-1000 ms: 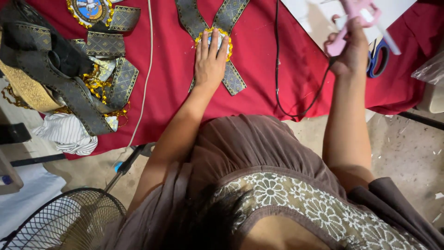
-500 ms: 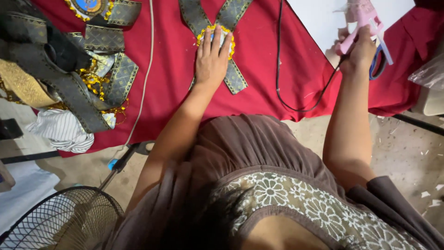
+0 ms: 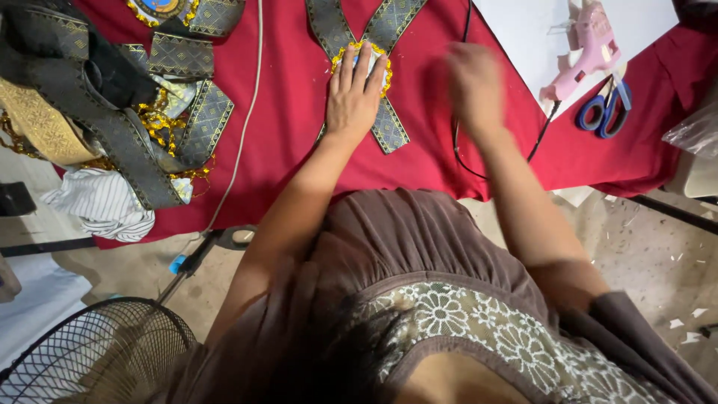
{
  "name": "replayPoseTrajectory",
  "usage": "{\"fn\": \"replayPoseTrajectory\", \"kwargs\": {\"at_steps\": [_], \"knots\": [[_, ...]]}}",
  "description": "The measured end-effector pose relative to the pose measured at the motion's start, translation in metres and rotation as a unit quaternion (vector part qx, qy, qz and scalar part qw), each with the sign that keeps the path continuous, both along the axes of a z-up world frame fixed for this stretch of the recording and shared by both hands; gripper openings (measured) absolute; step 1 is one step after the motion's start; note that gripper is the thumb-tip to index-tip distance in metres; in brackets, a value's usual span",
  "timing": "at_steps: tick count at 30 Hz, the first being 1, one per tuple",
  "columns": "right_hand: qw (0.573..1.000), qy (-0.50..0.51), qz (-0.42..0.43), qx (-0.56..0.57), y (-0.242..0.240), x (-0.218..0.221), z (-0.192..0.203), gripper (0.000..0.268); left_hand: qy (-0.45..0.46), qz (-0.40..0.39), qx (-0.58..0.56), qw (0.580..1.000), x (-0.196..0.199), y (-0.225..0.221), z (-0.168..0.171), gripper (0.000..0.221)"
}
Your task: Using a hot glue gun to assemble decorative ribbons and badges.
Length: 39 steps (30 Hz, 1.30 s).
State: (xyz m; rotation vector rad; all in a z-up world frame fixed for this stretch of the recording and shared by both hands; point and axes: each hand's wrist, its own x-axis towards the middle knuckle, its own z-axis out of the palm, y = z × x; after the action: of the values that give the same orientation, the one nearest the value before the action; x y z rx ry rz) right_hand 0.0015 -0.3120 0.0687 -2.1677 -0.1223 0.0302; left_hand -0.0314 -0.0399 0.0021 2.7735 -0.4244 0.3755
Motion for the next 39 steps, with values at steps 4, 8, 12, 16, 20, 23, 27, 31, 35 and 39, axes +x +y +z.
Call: {"fn": "replayPoseTrajectory", "kwargs": {"at_steps": [4,8,12,16,20,23,27,31,35,39], "knots": [[0.908,-0.254,0.202,-0.265,0.089,0.035,0.021,0.036,0.022,0.006,-0.01,1.0,-0.003,0.0,-0.003,0.044],[0.92,-0.227,0.256,-0.192,0.084,0.064,-0.025,0.021,0.025,0.009,0.019,0.999,-0.002,-0.001,0.0,0.049],[0.918,-0.237,0.18,-0.261,0.02,0.068,-0.043,0.023,0.035,0.013,0.004,0.999,-0.001,-0.001,0.0,0.049],[0.935,-0.213,0.07,-0.275,0.002,0.052,-0.034,0.013,0.013,0.015,-0.009,1.0,-0.003,-0.001,-0.006,0.05],[0.911,-0.146,0.226,-0.311,0.056,0.031,0.002,0.02,0.023,0.022,0.015,0.999,-0.004,-0.001,-0.004,0.053],[0.889,-0.232,0.257,-0.3,0.081,0.001,0.001,0.048,0.072,0.024,-0.017,0.997,-0.001,-0.002,0.001,0.055],[0.882,-0.172,0.232,-0.373,0.049,-0.011,-0.012,0.057,0.063,0.016,0.013,0.998,-0.001,0.001,0.001,0.057],[0.913,-0.083,0.133,-0.376,0.018,-0.018,-0.017,0.053,0.042,0.01,-0.074,0.996,-0.002,0.007,-0.007,0.054],[0.921,-0.082,0.195,-0.327,0.052,-0.014,0.006,0.052,0.062,0.121,-0.14,0.981,-0.008,0.023,0.022,0.062],[0.891,-0.154,0.269,-0.332,0.064,-0.007,0.001,0.056,0.051,0.187,-0.145,0.97,-0.013,0.037,0.052,0.08]]}}
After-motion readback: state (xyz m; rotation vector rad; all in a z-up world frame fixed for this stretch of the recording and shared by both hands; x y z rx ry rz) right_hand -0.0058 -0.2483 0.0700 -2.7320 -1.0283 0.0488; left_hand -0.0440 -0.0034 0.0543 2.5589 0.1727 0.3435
